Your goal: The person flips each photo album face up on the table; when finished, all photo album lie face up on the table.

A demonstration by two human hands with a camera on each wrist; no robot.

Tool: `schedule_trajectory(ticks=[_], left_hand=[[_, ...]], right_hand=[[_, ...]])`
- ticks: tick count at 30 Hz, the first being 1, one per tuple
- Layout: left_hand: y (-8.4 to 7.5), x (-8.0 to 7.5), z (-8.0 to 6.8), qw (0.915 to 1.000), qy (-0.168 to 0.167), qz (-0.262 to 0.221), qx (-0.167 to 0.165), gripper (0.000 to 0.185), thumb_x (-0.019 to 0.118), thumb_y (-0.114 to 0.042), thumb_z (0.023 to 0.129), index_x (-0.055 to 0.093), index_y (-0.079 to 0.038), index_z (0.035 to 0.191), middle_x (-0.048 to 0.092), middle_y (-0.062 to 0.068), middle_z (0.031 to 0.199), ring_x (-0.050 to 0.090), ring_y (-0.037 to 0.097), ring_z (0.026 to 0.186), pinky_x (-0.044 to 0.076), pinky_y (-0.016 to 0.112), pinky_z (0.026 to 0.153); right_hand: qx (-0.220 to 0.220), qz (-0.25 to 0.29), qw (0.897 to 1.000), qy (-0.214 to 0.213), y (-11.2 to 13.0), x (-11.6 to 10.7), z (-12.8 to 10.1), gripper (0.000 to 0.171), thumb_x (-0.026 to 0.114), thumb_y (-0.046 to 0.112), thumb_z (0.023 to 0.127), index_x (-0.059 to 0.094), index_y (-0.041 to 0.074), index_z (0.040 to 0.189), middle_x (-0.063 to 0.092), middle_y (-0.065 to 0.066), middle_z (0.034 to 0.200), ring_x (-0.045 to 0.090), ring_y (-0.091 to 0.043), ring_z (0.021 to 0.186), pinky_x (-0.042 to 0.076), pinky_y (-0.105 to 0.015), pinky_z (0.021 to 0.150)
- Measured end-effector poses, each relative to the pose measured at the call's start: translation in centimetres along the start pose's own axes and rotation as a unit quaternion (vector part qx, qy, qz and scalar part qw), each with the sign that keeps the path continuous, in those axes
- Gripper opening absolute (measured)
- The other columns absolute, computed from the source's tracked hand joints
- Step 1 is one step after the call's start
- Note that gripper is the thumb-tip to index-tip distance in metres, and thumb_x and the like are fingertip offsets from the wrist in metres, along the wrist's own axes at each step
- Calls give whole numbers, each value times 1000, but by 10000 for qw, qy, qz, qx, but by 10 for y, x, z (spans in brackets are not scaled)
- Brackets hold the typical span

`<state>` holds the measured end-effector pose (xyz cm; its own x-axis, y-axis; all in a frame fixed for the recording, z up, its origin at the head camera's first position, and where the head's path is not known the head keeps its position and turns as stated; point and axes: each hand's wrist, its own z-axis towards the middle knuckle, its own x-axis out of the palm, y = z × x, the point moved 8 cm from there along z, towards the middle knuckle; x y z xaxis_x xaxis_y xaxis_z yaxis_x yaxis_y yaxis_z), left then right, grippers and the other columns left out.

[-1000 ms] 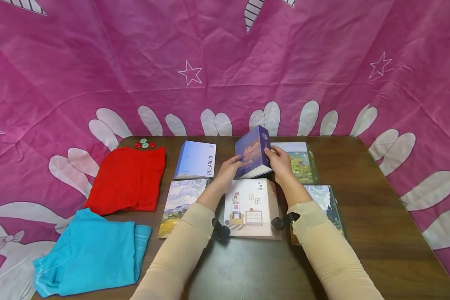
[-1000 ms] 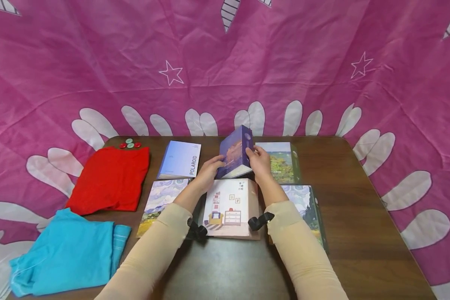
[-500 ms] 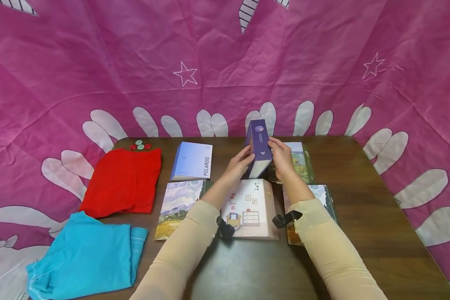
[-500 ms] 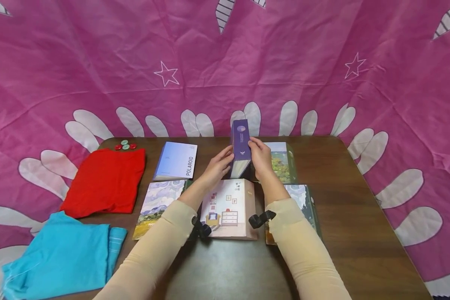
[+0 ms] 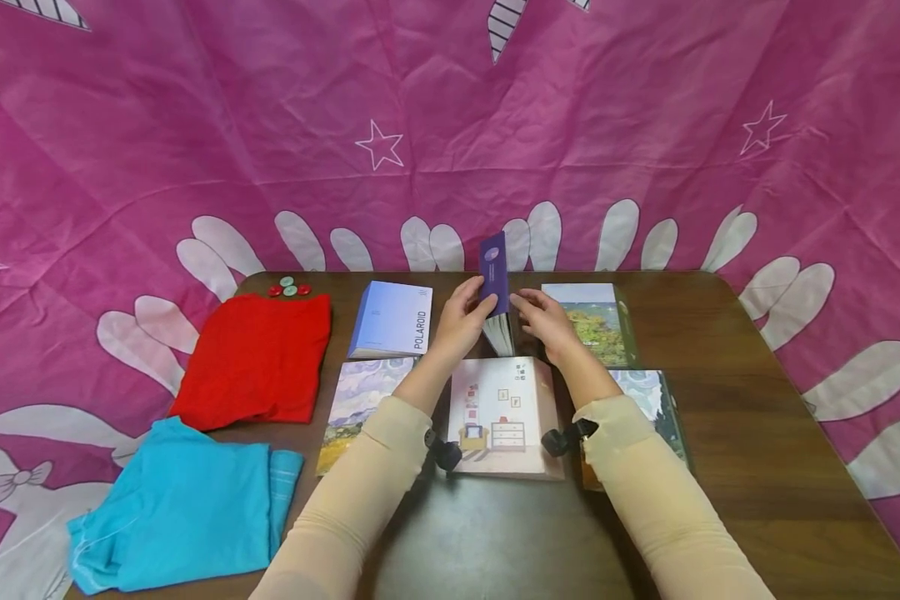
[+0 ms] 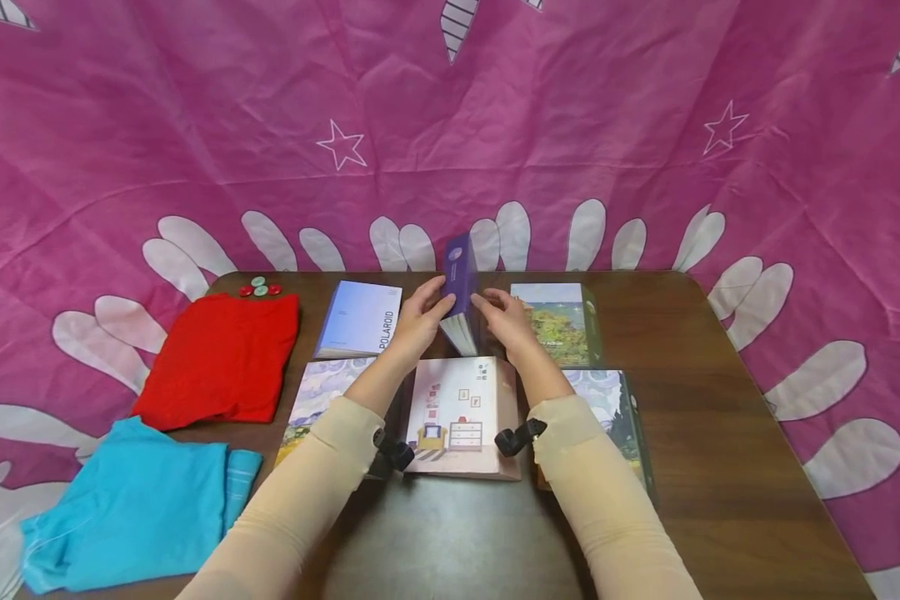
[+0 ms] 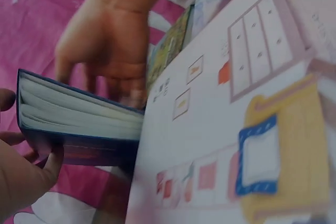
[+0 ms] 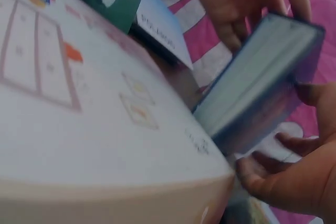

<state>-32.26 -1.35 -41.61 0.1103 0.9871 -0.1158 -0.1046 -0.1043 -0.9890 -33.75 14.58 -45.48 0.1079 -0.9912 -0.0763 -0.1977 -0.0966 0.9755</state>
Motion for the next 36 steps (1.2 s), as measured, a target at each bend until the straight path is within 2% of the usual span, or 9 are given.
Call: schedule_trajectory(ticks=[5,9,15,19,22,25,27,32,36], left_hand=[[2,-11,0,9999,-2,147,-79,56,58,-25,104,42,-3,153,30,5,164,43,29,142,41,37,113],[11,-19,0,9991,-61,280,-328,58,58,-30,103,42,-7,154,33,5,163,42,28,143,40,37,114],[37,-26,2,9946,-142,-113,-1018,68,60,-39,100,35,-13,159,39,10,160,41,30,143,33,42,118],[52,-25,4,9901,9,-284,-1373,79,58,-43,100,22,-11,162,23,8,167,21,28,153,19,43,124],[61,-23,0,9844,274,-48,-1735,88,56,-50,99,12,-9,163,12,7,170,9,28,155,12,46,125],[65,-22,-5,9798,429,287,-1931,93,54,-55,98,9,-6,163,9,9,170,8,30,155,11,50,124],[63,-24,-6,9803,389,434,-1887,93,54,-55,99,10,-4,162,12,12,169,11,32,155,13,52,124],[53,-31,1,9895,190,319,-1398,83,53,-45,101,15,-4,162,20,14,167,18,31,154,17,47,124],[49,-29,9,9927,319,332,-1112,80,54,-41,102,14,-4,162,20,13,167,18,29,154,18,43,124]], right_hand=[[472,-359,9971,488,-17,1,4,77,57,42,103,23,4,160,29,-16,162,29,-37,149,30,-49,119],[396,-480,9958,676,-19,2,4,72,54,42,104,26,3,158,30,-17,161,29,-36,148,28,-49,120],[192,-691,9957,590,-16,2,1,62,53,40,105,38,4,152,34,-16,159,33,-35,146,29,-51,119],[130,-978,9941,461,-14,3,-2,62,52,41,105,38,4,153,31,-17,161,31,-38,146,27,-55,118],[65,-1328,9905,350,-15,3,-3,64,52,42,105,38,3,154,31,-20,161,30,-39,147,28,-56,118],[12,-1561,9873,292,-17,3,-4,67,53,41,104,36,0,154,30,-22,161,28,-39,148,30,-55,118],[11,-1627,9863,288,-18,3,-5,69,54,41,104,34,-2,155,29,-23,161,28,-39,148,30,-55,118],[98,-1535,9875,343,-16,-3,-10,73,53,43,103,30,-1,157,29,-19,163,29,-39,148,28,-55,118],[31,-1447,9890,314,-9,-12,-15,74,53,44,103,29,-1,157,27,-17,164,29,-38,148,27,-55,119]])
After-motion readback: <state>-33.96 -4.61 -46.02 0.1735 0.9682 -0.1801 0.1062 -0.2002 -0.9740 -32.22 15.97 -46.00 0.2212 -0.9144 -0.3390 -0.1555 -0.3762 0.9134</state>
